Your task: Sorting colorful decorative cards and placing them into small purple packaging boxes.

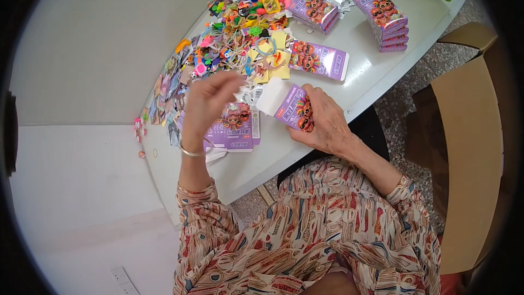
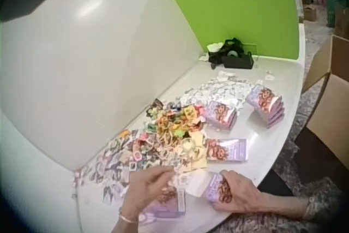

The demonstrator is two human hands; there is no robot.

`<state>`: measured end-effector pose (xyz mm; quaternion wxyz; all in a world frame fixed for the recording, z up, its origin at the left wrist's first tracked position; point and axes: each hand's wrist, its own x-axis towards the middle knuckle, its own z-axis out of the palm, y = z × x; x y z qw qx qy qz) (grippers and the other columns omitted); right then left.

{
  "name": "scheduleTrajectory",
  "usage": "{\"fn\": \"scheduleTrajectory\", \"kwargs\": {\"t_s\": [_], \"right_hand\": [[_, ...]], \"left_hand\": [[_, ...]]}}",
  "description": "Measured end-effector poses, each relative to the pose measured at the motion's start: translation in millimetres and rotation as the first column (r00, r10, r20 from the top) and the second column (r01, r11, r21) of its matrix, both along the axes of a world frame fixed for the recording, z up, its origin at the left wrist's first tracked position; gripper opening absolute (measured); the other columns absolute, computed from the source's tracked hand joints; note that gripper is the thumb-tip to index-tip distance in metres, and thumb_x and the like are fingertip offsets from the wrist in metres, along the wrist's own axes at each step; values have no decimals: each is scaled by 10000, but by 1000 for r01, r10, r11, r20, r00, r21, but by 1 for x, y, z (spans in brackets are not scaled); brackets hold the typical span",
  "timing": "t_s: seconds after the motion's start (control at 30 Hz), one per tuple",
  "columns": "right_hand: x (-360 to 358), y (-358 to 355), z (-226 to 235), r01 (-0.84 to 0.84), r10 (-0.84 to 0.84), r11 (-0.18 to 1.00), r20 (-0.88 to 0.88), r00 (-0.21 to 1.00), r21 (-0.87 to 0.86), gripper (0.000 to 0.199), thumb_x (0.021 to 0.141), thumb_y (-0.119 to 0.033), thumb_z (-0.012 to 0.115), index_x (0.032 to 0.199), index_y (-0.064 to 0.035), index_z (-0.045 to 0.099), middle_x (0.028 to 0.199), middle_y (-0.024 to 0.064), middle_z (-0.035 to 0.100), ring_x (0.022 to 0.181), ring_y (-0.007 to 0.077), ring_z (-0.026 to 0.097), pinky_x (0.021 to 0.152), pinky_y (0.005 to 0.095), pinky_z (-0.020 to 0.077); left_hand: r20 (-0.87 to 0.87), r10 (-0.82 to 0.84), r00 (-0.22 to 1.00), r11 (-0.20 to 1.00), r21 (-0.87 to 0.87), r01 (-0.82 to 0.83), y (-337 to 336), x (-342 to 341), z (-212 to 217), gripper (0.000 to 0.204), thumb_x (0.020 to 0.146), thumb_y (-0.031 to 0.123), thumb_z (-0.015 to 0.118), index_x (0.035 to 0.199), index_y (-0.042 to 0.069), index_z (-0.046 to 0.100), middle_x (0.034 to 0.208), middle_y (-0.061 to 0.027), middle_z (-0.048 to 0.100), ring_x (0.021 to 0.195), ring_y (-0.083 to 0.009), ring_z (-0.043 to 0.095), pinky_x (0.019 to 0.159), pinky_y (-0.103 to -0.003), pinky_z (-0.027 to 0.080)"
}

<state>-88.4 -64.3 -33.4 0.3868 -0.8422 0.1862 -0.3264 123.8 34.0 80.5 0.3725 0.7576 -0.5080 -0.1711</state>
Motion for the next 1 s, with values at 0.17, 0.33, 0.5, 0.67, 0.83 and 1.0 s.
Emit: {"fn": "scheduleTrajectory", "kwargs": {"t_s": [0.17,0.33,0.5,0.67,0.83,1.0], "right_hand": [[1,1,4,0,-5,994,49,999,111,824,667,-247,803,1304,40,366,1010,198,535,919,366,582,812,423,490],[6,6,1,0,-4,998,62,998,57,817,675,-244,806,1296,49,363,993,192,516,916,364,560,813,428,477],[6,0,-7,49,-52,996,-39,998,-72,818,673,-232,810,1303,31,359,1044,212,498,962,383,528,854,439,446],[9,0,-3,26,-33,994,-65,997,-108,813,680,-217,809,1304,33,352,1075,220,484,1002,393,504,890,442,430],[7,0,-4,-7,8,994,6,1000,-108,809,691,-214,818,1304,28,349,1100,222,472,1040,387,500,931,435,423],[-3,-6,-17,-140,135,990,179,975,16,893,644,-183,840,1331,-16,294,1206,208,442,1091,389,476,978,439,388]], "left_hand": [[459,274,845,941,54,-335,30,129,-57,193,783,181,720,822,0,664,693,-123,662,616,-271,623,598,-359,480],[488,302,819,938,-1,-346,36,142,-95,215,781,165,721,897,-7,664,734,-130,676,647,-223,655,617,-330,511],[439,343,831,939,-124,-322,23,107,-62,102,812,97,673,871,15,657,714,-139,664,620,-262,635,596,-357,482],[302,268,915,960,-166,-226,5,25,-7,103,850,79,674,902,-1,634,780,-95,658,633,-189,609,592,-298,476],[332,70,941,974,-228,8,10,-23,10,109,810,-18,692,909,-6,648,857,-94,650,726,-193,627,645,-292,490],[341,70,938,943,-330,50,18,-48,24,192,754,-64,726,926,4,676,893,-100,659,794,-203,624,690,-290,492]]}}
